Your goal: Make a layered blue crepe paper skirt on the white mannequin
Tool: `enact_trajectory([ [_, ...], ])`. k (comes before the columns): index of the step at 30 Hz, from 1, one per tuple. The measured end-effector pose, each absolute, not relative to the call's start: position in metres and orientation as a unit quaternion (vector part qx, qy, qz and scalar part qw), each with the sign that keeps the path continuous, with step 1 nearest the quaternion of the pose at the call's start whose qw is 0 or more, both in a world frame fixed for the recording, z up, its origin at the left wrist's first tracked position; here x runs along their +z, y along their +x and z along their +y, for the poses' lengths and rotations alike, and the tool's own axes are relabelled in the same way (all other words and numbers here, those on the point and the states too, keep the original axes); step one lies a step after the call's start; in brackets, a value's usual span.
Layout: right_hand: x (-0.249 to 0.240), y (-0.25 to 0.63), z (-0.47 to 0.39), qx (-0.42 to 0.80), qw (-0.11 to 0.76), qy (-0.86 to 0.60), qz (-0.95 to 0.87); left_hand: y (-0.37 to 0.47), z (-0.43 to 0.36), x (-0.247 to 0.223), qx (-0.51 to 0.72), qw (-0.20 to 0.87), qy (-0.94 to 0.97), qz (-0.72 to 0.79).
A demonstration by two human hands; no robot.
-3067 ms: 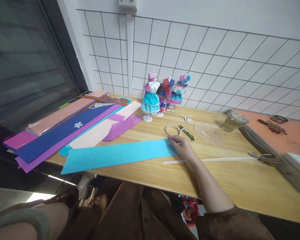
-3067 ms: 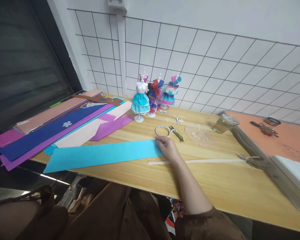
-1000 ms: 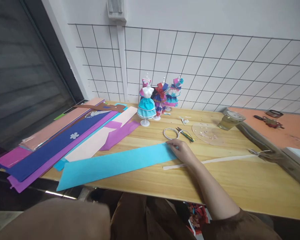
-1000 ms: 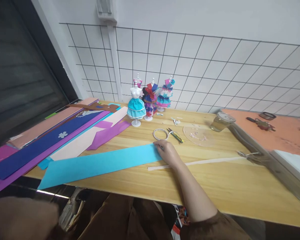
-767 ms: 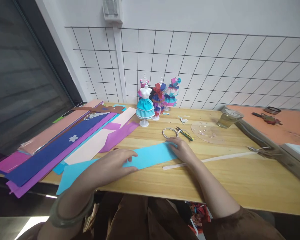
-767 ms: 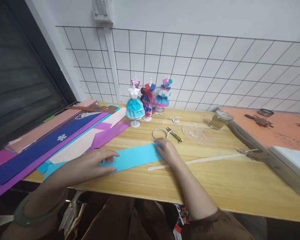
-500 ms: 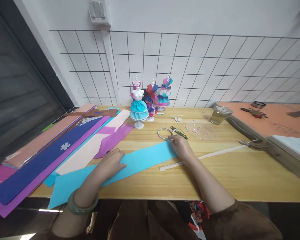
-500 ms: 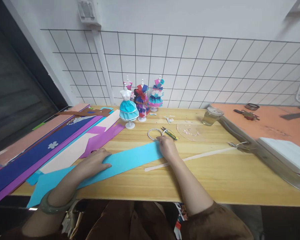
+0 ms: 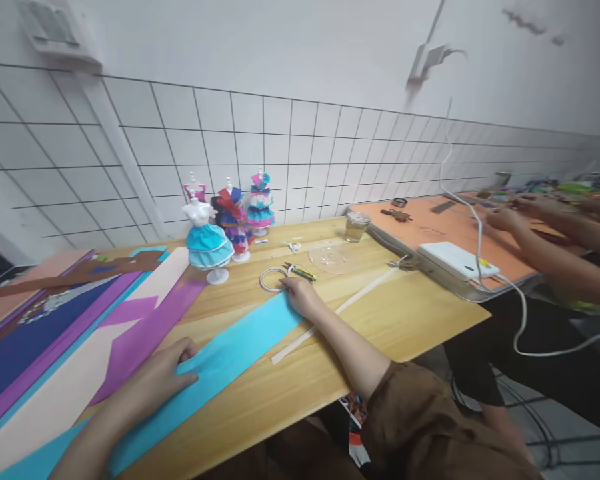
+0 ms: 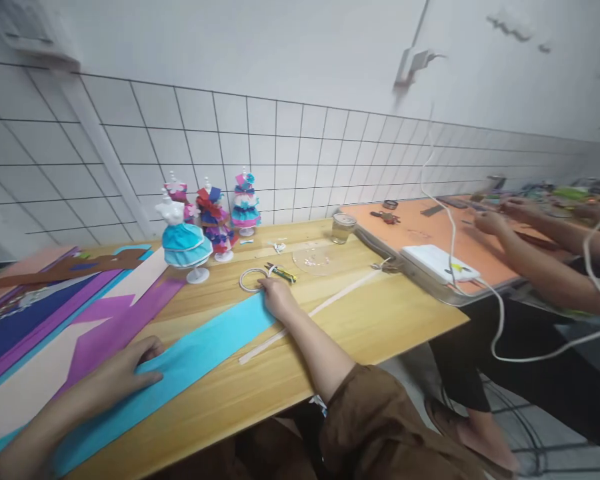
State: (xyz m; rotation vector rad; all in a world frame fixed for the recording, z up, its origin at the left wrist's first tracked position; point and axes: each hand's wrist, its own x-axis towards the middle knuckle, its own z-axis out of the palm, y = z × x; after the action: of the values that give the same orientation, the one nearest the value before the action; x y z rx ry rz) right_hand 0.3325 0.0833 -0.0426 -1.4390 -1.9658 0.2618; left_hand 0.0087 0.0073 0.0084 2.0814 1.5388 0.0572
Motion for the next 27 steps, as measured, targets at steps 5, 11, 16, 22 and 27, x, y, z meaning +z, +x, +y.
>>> enact_trajectory([
  [5, -0.041, 0.331, 0.085, 0.132, 0.373, -0.544, -0.74, 0.002, 0.018, 0.008, 0.043, 0.297, 0.779, 0.55],
  [11, -0.024, 0.324, 0.074, 0.197, 0.39, -0.51, -0.741, -0.008, 0.029, 0.02, 0.049, 0.295, 0.797, 0.526],
  [16, -0.009, 0.322, 0.062, 0.259, 0.36, -0.463, -0.767, 0.004, 0.034, 0.035, 0.015, 0.261, 0.803, 0.536],
  [22, -0.01, 0.338, 0.064, 0.269, 0.318, -0.468, -0.779, 0.013, 0.053, 0.036, 0.01, 0.242, 0.806, 0.54],
  [27, -0.016, 0.345, 0.071, 0.212, 0.283, -0.501, -0.79, 0.024, 0.068, 0.023, 0.069, 0.256, 0.816, 0.513],
])
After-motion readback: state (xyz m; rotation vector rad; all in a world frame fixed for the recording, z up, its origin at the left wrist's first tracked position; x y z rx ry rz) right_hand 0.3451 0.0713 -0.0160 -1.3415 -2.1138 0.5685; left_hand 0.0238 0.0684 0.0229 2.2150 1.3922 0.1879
